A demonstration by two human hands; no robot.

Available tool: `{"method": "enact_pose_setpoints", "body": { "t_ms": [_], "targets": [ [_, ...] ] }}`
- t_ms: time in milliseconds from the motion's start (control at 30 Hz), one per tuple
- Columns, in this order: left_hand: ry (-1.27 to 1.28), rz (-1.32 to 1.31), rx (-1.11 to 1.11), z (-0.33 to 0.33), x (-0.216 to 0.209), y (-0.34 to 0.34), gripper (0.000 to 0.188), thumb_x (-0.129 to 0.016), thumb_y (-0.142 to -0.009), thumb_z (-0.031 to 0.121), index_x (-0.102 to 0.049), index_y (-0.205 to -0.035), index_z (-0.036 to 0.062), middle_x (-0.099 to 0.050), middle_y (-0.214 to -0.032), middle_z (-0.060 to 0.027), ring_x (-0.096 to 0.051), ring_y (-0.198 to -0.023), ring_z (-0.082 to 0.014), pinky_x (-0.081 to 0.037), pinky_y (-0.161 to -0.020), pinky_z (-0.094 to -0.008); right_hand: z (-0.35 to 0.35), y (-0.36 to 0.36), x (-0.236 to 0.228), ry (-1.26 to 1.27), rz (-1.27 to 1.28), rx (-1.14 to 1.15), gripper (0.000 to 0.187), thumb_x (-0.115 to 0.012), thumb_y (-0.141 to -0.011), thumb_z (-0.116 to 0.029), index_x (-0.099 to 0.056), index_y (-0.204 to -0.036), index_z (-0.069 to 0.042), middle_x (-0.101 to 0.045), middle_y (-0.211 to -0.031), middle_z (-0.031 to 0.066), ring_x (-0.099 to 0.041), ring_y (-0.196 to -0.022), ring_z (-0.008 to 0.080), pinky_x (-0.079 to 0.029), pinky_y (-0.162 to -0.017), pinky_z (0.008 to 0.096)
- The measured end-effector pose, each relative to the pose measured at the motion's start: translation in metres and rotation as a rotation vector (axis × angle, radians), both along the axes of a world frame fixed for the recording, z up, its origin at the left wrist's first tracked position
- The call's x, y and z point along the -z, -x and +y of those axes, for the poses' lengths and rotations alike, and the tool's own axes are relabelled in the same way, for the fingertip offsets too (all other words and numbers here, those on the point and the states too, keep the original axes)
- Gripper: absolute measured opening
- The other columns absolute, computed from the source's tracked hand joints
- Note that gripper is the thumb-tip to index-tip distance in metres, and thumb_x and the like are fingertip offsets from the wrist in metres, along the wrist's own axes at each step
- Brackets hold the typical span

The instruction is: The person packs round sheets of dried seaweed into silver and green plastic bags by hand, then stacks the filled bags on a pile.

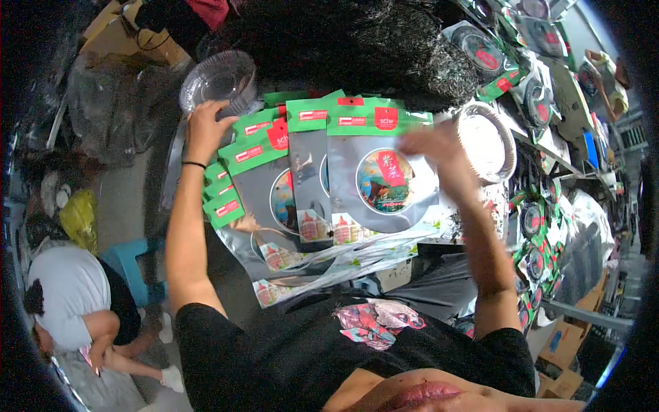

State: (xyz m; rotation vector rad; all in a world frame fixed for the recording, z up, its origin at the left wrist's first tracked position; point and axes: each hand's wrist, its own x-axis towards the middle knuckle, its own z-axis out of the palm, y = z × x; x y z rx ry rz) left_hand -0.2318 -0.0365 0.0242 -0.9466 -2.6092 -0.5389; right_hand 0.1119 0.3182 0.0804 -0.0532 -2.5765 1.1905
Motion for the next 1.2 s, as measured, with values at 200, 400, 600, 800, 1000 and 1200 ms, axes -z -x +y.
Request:
{"method": "enact_pose_setpoints", "body": {
  "t_ms": [200, 400, 600, 800, 1000, 1200],
  "targets": [
    [0.063, 0.080, 0.367, 0.002, -0.024, 0.024, 0.034, -0.090, -0.066, 0.018, -0.065, -0.083, 0.0045, -0.058, -0.072, -0.0055, -0.063, -0.071, -0.0312, -0.051, -0.069, -0.0428, -0.050, -0.045, 0.071, 0.756, -0.408, 0.219, 0.014, -0.068, -0.093, -0.001, -0.068, -0.105, 0.006, -0.073, -0.093, 0.0134, -0.070, -0.084, 0.0185, -0.057, -0.078, 0.0357],
    [0.088, -0.467, 0.297, 0.015, -0.003, 0.080, 0.029, -0.088, -0.072, 0.022, -0.069, -0.083, 0.0023, -0.068, -0.070, -0.0072, -0.065, -0.065, -0.0221, -0.050, -0.063, -0.0371, 0.057, 0.146, -0.091, 0.874, 0.108, 0.253, 0.055, -0.076, -0.090, -0.028, -0.054, -0.128, 0.004, -0.068, -0.102, 0.0210, -0.070, -0.090, 0.0249, -0.057, -0.086, 0.0356],
    [0.110, -0.492, 0.303, -0.018, -0.002, 0.080, 0.021, -0.079, -0.082, 0.024, -0.076, -0.085, 0.0029, -0.071, -0.076, -0.0153, -0.068, -0.068, -0.0262, -0.051, -0.066, -0.0371, -0.056, 0.250, -0.107, 1.306, -0.103, 0.360, 0.120, -0.078, -0.080, -0.059, -0.003, -0.160, -0.010, -0.024, -0.144, 0.0434, -0.042, -0.133, 0.0481, -0.041, -0.108, 0.0581],
    [0.348, -0.149, 0.275, 0.016, -0.009, 0.054, 0.019, -0.061, -0.085, 0.013, -0.071, -0.099, 0.0061, -0.070, -0.095, -0.0237, -0.068, -0.093, -0.0429, -0.054, -0.081, -0.0504, -0.014, 0.339, -0.082, 1.816, 0.198, 0.996, 0.090, -0.074, -0.085, -0.060, -0.044, -0.148, -0.003, -0.042, -0.155, 0.0181, -0.046, -0.135, 0.0338, -0.042, -0.108, 0.0485],
    [-0.007, -0.179, 0.128, -0.005, 0.039, 0.081, 0.012, -0.060, -0.087, 0.008, -0.067, -0.095, 0.0032, -0.068, -0.097, -0.0238, -0.065, -0.096, -0.0435, -0.052, -0.079, -0.0514, -0.024, 0.365, -0.093, 1.916, 0.214, 1.054, 0.081, -0.071, -0.085, -0.058, -0.046, -0.140, -0.003, -0.041, -0.147, 0.0142, -0.040, -0.129, 0.0305, -0.027, -0.108, 0.0521],
    [-0.416, 0.157, 0.075, 0.024, 0.020, 0.073, 0.006, -0.056, -0.089, 0.001, -0.055, -0.095, 0.0011, -0.056, -0.096, -0.0209, -0.055, -0.092, -0.0419, -0.045, -0.080, -0.0483, -0.023, 0.327, -0.130, 1.885, 0.362, 1.058, 0.090, -0.079, -0.080, -0.048, -0.043, -0.147, 0.000, -0.047, -0.151, 0.0174, -0.054, -0.126, 0.0340, -0.047, -0.100, 0.0567]
  ]
}}
